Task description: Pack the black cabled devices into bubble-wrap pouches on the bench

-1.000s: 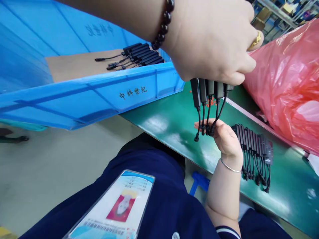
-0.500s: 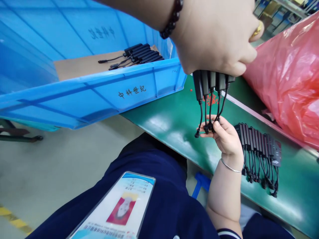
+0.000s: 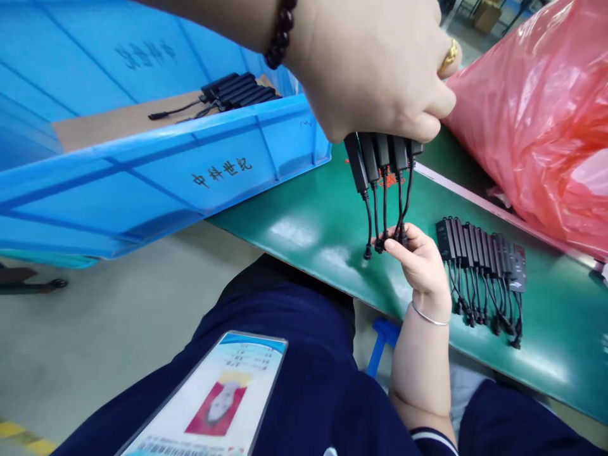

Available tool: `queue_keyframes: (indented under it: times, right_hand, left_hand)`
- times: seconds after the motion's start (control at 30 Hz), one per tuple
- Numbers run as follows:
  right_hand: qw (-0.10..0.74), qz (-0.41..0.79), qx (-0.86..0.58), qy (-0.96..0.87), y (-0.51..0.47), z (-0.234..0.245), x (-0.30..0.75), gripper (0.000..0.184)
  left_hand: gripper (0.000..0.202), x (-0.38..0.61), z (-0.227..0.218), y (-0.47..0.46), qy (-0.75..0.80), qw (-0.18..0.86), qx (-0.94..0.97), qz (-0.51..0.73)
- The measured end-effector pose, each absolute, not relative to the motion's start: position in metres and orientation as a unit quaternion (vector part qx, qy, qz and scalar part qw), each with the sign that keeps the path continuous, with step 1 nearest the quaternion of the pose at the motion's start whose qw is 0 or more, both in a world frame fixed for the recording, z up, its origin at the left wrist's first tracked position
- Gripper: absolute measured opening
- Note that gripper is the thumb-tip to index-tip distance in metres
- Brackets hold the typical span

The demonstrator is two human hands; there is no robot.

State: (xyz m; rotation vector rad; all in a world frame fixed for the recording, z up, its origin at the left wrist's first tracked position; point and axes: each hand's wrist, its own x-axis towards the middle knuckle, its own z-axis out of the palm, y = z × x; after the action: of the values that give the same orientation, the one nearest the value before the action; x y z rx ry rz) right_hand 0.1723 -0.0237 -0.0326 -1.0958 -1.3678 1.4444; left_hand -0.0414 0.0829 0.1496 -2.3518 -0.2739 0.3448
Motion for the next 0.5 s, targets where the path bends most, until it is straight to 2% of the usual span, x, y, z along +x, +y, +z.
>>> queue_keyframes:
  times: [0.17,0.3,0.37,0.5]
  right_hand:
    - [0.396,0.576,-0.46,-0.548,-0.034,-0.037,0.18,0.018]
    - [0.4,0.562,-0.498,-0.525,-0.062,-0.045,0.195,0.019]
    - [0.403,0.541,-0.527,-0.518,-0.081,-0.049,0.206,0.018]
    - [0.374,0.51,-0.59,-0.503,-0.114,-0.058,0.224,0.021]
  left_hand:
    - [0.04,-0.036,0.146,0.084,-0.035,0.352,-0.927,0.124]
    - [0.049,-0.014,0.126,0.086,-0.021,0.343,-0.932,0.111]
    - [0.05,0.007,0.106,0.091,0.009,0.307,-0.948,0.079]
    - [0.053,0.061,0.049,0.108,0.079,0.171,-0.98,0.057]
